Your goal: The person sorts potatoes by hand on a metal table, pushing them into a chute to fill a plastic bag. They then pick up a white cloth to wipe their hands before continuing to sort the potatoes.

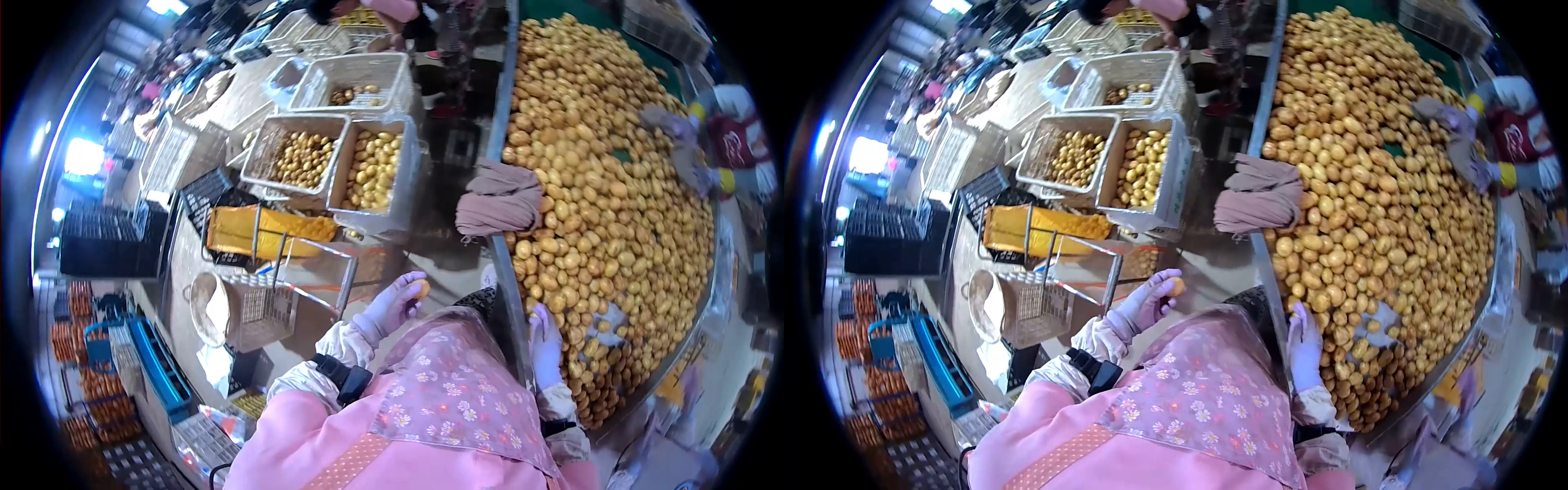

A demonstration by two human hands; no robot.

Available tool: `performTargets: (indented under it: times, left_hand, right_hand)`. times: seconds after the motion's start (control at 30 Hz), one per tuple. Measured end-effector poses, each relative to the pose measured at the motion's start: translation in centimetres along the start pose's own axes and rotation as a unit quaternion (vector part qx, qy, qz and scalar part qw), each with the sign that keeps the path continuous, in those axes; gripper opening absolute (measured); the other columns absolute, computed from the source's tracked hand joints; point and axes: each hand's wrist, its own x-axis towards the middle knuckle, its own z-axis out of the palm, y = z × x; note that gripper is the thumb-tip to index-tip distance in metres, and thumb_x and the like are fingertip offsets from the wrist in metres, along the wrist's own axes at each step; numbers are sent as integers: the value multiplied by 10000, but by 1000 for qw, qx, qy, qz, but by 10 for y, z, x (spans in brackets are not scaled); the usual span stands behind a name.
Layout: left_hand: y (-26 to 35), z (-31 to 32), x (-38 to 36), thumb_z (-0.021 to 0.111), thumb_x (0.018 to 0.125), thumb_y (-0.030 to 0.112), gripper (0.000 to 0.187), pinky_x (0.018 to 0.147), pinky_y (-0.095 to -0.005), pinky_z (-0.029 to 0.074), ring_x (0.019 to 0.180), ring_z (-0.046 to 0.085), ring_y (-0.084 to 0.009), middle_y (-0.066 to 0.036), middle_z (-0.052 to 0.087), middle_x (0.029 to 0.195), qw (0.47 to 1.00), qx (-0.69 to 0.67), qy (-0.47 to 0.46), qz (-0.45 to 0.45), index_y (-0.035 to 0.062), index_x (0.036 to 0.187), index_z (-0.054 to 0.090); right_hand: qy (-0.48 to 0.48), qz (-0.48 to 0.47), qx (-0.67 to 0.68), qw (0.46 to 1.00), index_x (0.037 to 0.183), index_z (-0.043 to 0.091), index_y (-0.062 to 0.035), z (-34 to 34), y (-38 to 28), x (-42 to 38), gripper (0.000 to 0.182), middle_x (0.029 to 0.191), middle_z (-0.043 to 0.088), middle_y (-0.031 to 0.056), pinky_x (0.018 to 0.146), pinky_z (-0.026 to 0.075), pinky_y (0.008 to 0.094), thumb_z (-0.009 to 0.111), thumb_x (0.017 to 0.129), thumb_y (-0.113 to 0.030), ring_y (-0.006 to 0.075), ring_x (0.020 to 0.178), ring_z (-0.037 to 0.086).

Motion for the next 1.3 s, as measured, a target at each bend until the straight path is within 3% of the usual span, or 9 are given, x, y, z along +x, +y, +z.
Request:
performTargets:
  times: [0.2, 0.33, 0.47, 0.67, 0.73, 0.93, 1.0, 1.17, 1.3]
  left_hand:
    - [45, -43, -26, 651, 983, 182, 338, 651, -208, 498, 776, 590, -55, -16, 644, 1071, 901, 181, 258, 299, 92, 1303, 593]
    - [112, -131, -60, 674, 976, 185, 531, 1043, -299, 453, 1215, 557, -173, -120, 572, 1365, 756, 186, 404, 481, -25, 1426, 486]
    - [188, -214, -108, 653, 998, 264, 580, 1067, -301, 436, 1296, 505, -190, -141, 512, 1445, 649, 255, 497, 517, -11, 1467, 452]
    - [231, -265, -121, 630, 1012, 228, 602, 738, -253, 483, 857, 535, -113, -83, 568, 1271, 715, 27, 603, 353, 25, 1521, 380]
    - [204, -300, -86, 608, 1022, 173, 548, 690, -204, 455, 811, 516, -73, -47, 584, 1196, 745, 65, 472, 466, 7, 1499, 395]
    - [41, -138, 51, 604, 995, 113, 365, 796, -230, 498, 935, 595, -99, -78, 627, 1216, 898, 305, 111, 298, -14, 1335, 564]
    - [9, -27, 45, 625, 960, 130, 350, 962, -351, 506, 1164, 618, -240, -147, 598, 1370, 683, 606, -5, 407, 11, 1290, 614]
    - [-11, 132, 51, 623, 908, 116, 434, 1010, -479, 486, 1188, 581, -422, -214, 597, 1342, 437, 721, -311, 439, 39, 1333, 584]
    - [-16, 173, 125, 616, 914, 191, 476, 1046, -486, 455, 1255, 537, -412, -217, 529, 1426, 480, 739, -251, 400, 98, 1379, 566]
  right_hand:
    - [-28, -46, -101, 993, 1308, 587, 34, -12, 35, -21, 324, 1240, 656, 204, 989, 497, 366, 496, 1016, -71, 323, 1120, 646]
    - [-45, 26, -50, 997, 1325, 560, 62, -24, 39, -39, 336, 1280, 642, 190, 1019, 483, 359, 468, 1022, -52, 288, 1171, 624]
    - [-16, 22, -42, 999, 1304, 583, 62, -33, 46, -52, 319, 1259, 652, 177, 987, 499, 339, 490, 1027, -65, 253, 1138, 636]
    - [-9, 20, -59, 998, 1302, 590, 41, -46, 29, -68, 307, 1223, 672, 184, 992, 504, 354, 482, 1044, -83, 288, 1124, 651]
    - [9, -3, -77, 997, 1292, 597, 36, -48, 63, -64, 295, 1208, 676, 190, 980, 512, 357, 491, 1043, -81, 295, 1105, 660]
    - [82, -42, -152, 984, 1189, 665, -48, -51, 57, -90, 242, 1040, 686, 173, 836, 534, 396, 622, 951, -62, 341, 942, 668]
    - [144, -65, -142, 977, 1161, 654, -58, -42, 60, -87, 235, 1134, 669, 185, 879, 532, 430, 625, 928, -71, 371, 1039, 645]
    - [154, -93, -357, 917, 1224, 676, -173, -36, 78, -100, 356, 1350, 587, 171, 993, 488, 485, 678, 872, -232, 372, 1231, 541]
    - [112, -47, -348, 930, 1161, 717, -189, -70, 109, -123, 315, 1350, 593, 109, 1009, 477, 502, 683, 849, -223, 375, 1239, 542]
